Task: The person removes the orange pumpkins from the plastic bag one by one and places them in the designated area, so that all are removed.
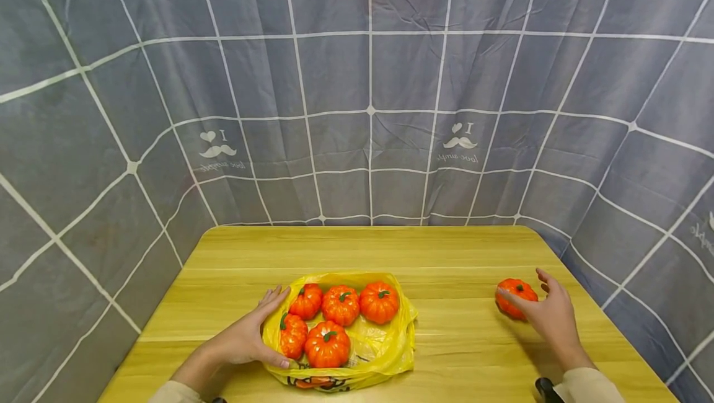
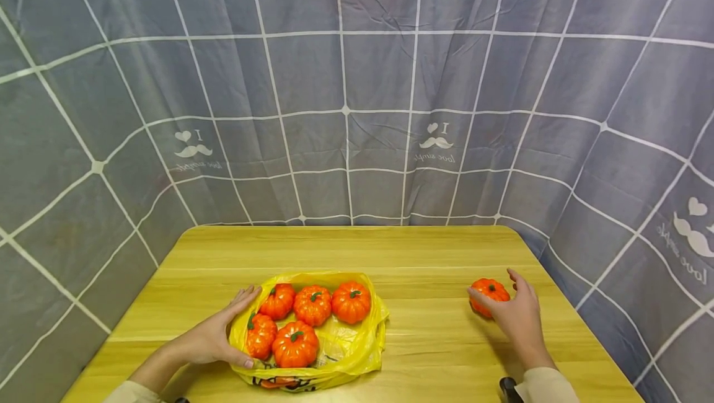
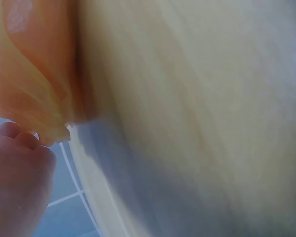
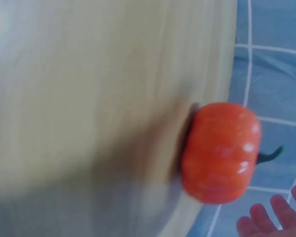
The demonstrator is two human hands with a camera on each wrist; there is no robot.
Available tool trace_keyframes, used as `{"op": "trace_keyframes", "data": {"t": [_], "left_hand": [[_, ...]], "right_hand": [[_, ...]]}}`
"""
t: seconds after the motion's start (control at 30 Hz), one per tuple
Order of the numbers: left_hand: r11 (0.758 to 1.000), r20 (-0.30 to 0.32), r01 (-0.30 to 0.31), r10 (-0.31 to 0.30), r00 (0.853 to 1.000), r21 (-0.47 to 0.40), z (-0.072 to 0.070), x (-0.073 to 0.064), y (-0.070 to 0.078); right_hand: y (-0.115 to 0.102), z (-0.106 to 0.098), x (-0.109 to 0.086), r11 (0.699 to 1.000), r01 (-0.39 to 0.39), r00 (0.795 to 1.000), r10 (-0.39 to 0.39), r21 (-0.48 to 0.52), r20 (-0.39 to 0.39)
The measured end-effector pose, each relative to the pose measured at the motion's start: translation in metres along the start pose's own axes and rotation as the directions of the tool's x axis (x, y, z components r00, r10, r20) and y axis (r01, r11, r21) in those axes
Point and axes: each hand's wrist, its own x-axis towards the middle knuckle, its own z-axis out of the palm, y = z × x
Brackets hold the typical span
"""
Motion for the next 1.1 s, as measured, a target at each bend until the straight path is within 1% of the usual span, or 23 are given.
{"op": "trace_keyframes", "data": {"t": [0.07,0.17,0.33,0.43,0.5,0.57,0.7,0.83,1.1], "left_hand": [[1.000,0.000,0.002,-0.002,1.000,-0.006,0.000,0.000,0.000],[1.000,0.000,0.000,0.000,1.000,-0.013,0.000,-0.001,0.000],[1.000,-0.002,-0.010,0.010,1.000,-0.019,0.000,0.000,0.001],[1.000,-0.004,-0.012,0.012,1.000,-0.017,0.000,0.000,0.002],[1.000,-0.005,-0.015,0.014,1.000,-0.019,0.001,0.000,0.001],[0.999,-0.010,-0.019,0.018,1.000,-0.026,0.002,0.000,0.001],[0.999,-0.016,-0.026,0.026,1.000,-0.033,0.003,0.000,0.001],[0.999,-0.017,-0.026,0.025,1.000,-0.038,0.003,0.000,0.001],[0.999,-0.006,-0.013,0.012,1.000,-0.053,0.003,-0.001,0.000]], "right_hand": [[-0.007,0.000,0.000,1.000,0.027,1.000,-0.027,-0.003,-0.013],[-0.019,0.002,-0.002,0.996,0.091,0.995,-0.092,-0.010,-0.034],[-0.040,0.009,-0.007,0.978,0.209,0.976,-0.210,-0.021,-0.063],[-0.050,0.016,-0.011,0.962,0.272,0.961,-0.272,-0.012,-0.049],[-0.057,0.022,-0.015,0.954,0.301,0.954,-0.301,-0.002,-0.020],[-0.063,0.029,-0.018,0.950,0.312,0.950,-0.312,0.014,0.012],[-0.076,0.044,-0.025,0.952,0.302,0.948,-0.305,0.046,0.085],[-0.084,0.063,-0.030,0.946,0.316,0.939,-0.323,0.071,0.123],[-0.092,0.096,-0.041,0.932,0.329,0.920,-0.353,0.151,0.172]]}}
